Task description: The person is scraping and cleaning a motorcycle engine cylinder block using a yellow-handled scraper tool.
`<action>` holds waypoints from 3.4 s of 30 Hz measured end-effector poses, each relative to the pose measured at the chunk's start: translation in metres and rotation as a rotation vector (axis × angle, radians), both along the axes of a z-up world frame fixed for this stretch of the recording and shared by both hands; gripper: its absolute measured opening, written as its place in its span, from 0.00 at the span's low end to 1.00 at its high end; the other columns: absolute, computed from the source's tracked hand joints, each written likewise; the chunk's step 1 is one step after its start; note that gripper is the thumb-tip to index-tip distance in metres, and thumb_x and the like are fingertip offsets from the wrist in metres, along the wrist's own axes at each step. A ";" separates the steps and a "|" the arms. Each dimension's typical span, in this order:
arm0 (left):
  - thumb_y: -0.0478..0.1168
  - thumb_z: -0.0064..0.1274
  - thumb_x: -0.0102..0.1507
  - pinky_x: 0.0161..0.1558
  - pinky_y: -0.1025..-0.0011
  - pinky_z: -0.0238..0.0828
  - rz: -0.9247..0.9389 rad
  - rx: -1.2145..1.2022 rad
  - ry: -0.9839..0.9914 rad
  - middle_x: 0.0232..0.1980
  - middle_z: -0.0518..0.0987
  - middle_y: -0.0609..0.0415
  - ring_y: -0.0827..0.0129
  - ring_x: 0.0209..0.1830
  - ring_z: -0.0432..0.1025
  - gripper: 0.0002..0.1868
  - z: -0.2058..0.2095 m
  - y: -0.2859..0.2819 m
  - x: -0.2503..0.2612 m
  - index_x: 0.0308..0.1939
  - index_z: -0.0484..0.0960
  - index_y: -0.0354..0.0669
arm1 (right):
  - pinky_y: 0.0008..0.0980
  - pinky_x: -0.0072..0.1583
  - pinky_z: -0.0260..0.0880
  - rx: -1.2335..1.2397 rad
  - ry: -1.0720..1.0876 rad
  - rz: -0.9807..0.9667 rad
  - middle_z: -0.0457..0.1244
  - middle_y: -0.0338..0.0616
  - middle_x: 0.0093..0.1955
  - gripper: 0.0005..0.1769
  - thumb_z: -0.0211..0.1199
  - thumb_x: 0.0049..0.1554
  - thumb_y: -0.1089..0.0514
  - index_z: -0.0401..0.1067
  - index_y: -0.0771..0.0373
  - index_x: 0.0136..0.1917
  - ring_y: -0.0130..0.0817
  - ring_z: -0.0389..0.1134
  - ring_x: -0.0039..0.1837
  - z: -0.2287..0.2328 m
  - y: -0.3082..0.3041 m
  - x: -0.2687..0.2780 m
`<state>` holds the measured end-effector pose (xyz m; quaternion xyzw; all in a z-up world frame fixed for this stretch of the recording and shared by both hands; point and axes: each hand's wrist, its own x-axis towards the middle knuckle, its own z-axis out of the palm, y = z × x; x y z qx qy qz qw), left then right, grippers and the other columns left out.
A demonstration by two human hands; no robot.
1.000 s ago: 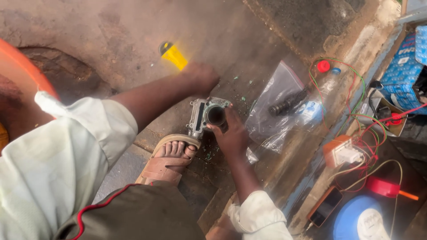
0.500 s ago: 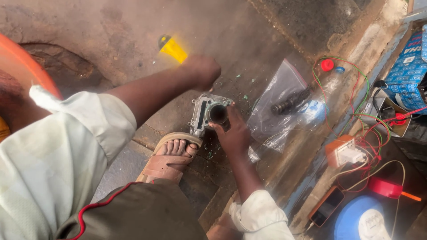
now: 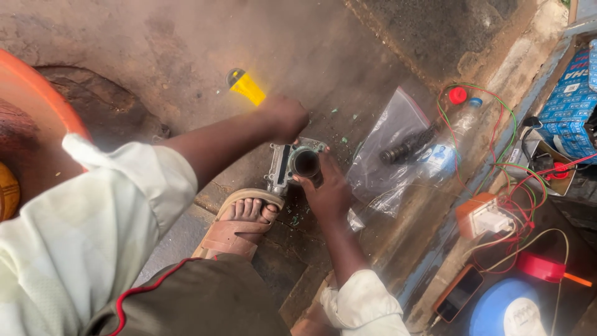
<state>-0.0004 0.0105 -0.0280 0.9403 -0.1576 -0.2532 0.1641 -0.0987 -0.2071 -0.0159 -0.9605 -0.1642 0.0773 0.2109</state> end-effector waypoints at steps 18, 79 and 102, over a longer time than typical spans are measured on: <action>0.51 0.62 0.62 0.47 0.50 0.73 0.131 -0.051 -0.109 0.41 0.84 0.46 0.50 0.45 0.79 0.15 0.040 0.037 0.025 0.41 0.86 0.45 | 0.44 0.69 0.66 -0.027 0.019 -0.003 0.59 0.56 0.75 0.49 0.77 0.46 0.40 0.65 0.65 0.73 0.52 0.63 0.73 -0.002 -0.001 0.001; 0.46 0.51 0.64 0.75 0.44 0.35 -0.206 0.171 -0.052 0.81 0.39 0.33 0.44 0.82 0.37 0.49 0.047 -0.054 -0.081 0.80 0.39 0.37 | 0.24 0.36 0.71 0.435 0.295 -0.528 0.69 0.39 0.35 0.21 0.58 0.62 0.60 0.65 0.56 0.68 0.21 0.69 0.33 -0.008 -0.035 -0.017; 0.36 0.53 0.67 0.63 0.50 0.67 0.044 0.081 -0.036 0.75 0.47 0.14 0.25 0.67 0.62 0.39 0.027 -0.058 -0.088 0.75 0.48 0.25 | 0.36 0.49 0.80 0.244 0.162 -0.240 0.72 0.51 0.48 0.08 0.56 0.65 0.59 0.68 0.62 0.57 0.40 0.78 0.49 -0.031 -0.030 -0.034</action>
